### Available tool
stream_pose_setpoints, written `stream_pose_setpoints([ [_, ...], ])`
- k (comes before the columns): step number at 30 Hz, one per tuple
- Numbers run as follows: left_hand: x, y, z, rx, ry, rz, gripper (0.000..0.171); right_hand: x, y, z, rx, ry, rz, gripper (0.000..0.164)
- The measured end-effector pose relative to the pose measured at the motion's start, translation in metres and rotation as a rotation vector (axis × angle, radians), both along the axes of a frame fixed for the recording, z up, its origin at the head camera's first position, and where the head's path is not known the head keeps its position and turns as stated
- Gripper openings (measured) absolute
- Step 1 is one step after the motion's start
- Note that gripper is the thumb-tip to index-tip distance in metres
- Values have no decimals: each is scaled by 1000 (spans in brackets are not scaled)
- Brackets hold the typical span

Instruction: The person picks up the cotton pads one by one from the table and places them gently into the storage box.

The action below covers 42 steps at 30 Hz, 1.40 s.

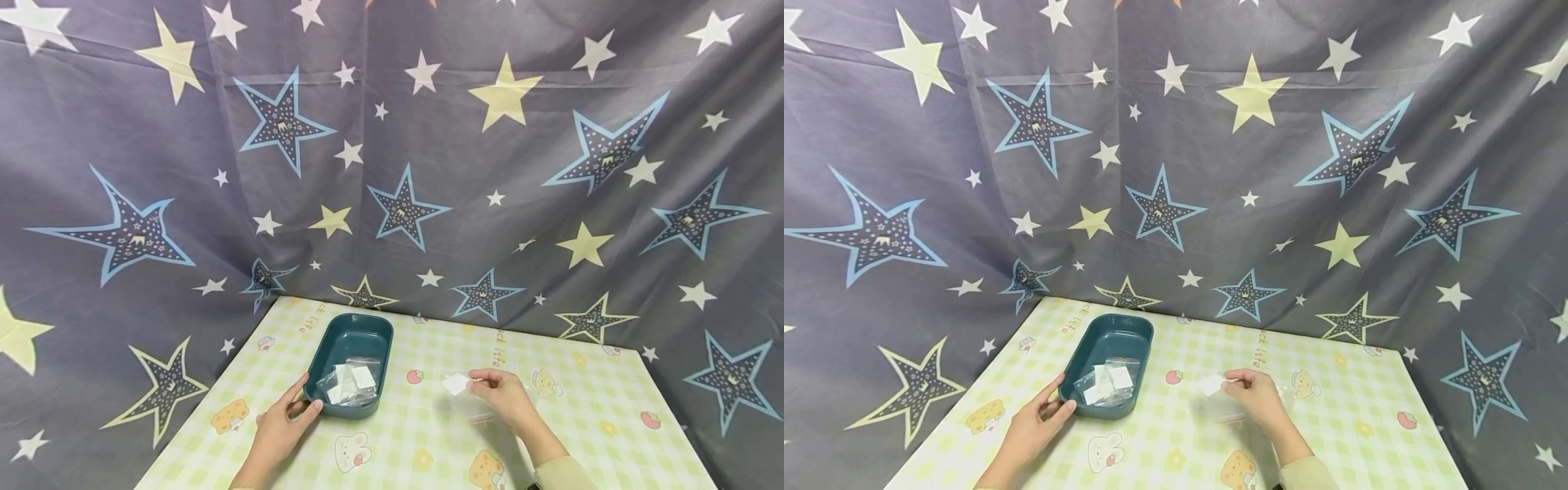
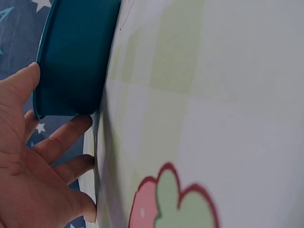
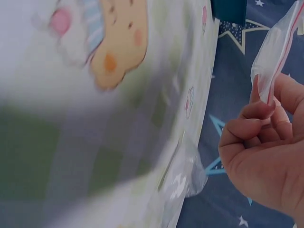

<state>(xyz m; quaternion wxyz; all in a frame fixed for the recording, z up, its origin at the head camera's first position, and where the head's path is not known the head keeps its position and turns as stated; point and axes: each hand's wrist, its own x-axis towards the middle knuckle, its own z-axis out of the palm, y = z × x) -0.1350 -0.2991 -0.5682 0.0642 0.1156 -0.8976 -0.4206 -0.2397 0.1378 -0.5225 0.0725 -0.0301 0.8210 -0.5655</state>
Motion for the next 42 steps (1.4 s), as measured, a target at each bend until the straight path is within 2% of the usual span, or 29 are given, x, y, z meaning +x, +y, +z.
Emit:
stream_pose_setpoints([
  [11,-2,-2,-3,9,-6,6,79,-4,-34,-4,-81,7,0,30],
  [18,-1,-2,-5,26,-9,5,78,-8,-60,-2,-160,-18,-2,35],
  [26,0,-1,-4,14,-2,7,78,-9,-87,7,-221,-42,10,33],
  [36,-1,-1,0,1,5,-8,77,-12,-111,15,-176,-48,29,35],
  [42,-1,-1,-1,12,-8,-2,78,-14,-129,20,-264,-61,56,37],
])
